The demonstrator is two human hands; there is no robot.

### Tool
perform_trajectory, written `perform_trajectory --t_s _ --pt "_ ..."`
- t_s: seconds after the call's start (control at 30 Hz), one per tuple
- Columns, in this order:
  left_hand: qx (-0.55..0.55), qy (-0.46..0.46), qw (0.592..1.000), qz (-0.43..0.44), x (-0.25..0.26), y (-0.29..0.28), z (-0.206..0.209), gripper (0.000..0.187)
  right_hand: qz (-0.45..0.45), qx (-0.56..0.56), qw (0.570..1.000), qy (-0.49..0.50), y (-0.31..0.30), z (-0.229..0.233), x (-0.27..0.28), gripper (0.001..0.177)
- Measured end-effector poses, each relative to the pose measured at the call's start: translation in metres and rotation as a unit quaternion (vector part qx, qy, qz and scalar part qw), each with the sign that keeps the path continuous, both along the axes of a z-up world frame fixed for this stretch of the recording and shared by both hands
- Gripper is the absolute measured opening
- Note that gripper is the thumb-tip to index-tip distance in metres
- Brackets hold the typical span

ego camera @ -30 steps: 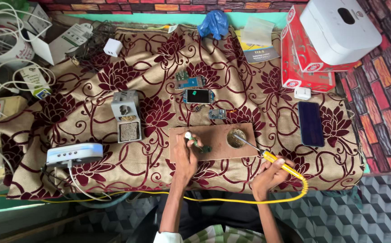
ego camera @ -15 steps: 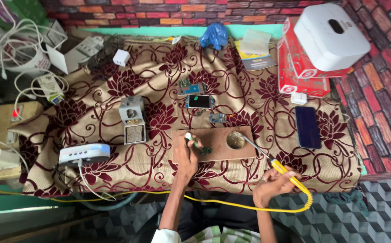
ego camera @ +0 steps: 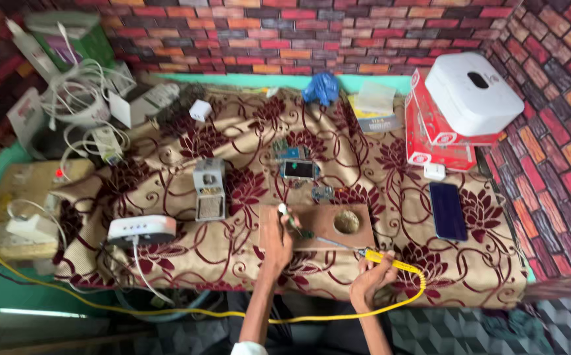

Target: The person uses a soldering iron and solder wire to attach components to a small green circuit board. They repeatedly heat joints and apply solder while holding the board steady on a wooden work surface.

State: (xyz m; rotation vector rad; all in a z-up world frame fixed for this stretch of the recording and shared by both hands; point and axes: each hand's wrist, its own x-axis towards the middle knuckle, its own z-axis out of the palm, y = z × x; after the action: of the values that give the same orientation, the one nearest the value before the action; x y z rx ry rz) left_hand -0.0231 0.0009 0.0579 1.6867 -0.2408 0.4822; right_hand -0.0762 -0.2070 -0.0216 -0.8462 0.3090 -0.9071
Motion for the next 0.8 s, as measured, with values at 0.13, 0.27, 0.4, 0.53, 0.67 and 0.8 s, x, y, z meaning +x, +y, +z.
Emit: perform_trajectory --t_s 0.13,0.27,0.4,0.53,0.67,0.8 --pt "0.001 0.005 1.000 -0.018 0.010 0.000 -0.009 0.047 -0.014 -0.025 0.999 0.025 0.009 0.002 0.017 0.023" --pt "0.001 -0.004 1.000 -0.016 0.016 -0.003 -0.011 0.036 -0.037 -0.040 0.997 0.054 0.008 0.016 0.026 0.035" --pt "0.022 -0.022 0.999 -0.008 0.007 -0.002 -0.011 0.027 -0.044 -0.070 0.991 0.108 0.011 0.019 0.023 0.035" --pt "0.017 -0.075 0.997 -0.007 0.008 -0.001 -0.005 0.026 -0.046 -0.107 0.993 0.035 0.013 0.016 0.028 0.018" --pt "0.008 -0.047 0.999 -0.009 0.005 -0.001 -0.003 0.024 -0.043 -0.094 0.994 0.042 0.013 0.014 0.026 0.017" --pt "0.010 -0.039 0.999 0.002 0.007 -0.003 -0.001 0.025 -0.049 -0.106 0.990 0.073 0.012 0.020 0.024 0.020"
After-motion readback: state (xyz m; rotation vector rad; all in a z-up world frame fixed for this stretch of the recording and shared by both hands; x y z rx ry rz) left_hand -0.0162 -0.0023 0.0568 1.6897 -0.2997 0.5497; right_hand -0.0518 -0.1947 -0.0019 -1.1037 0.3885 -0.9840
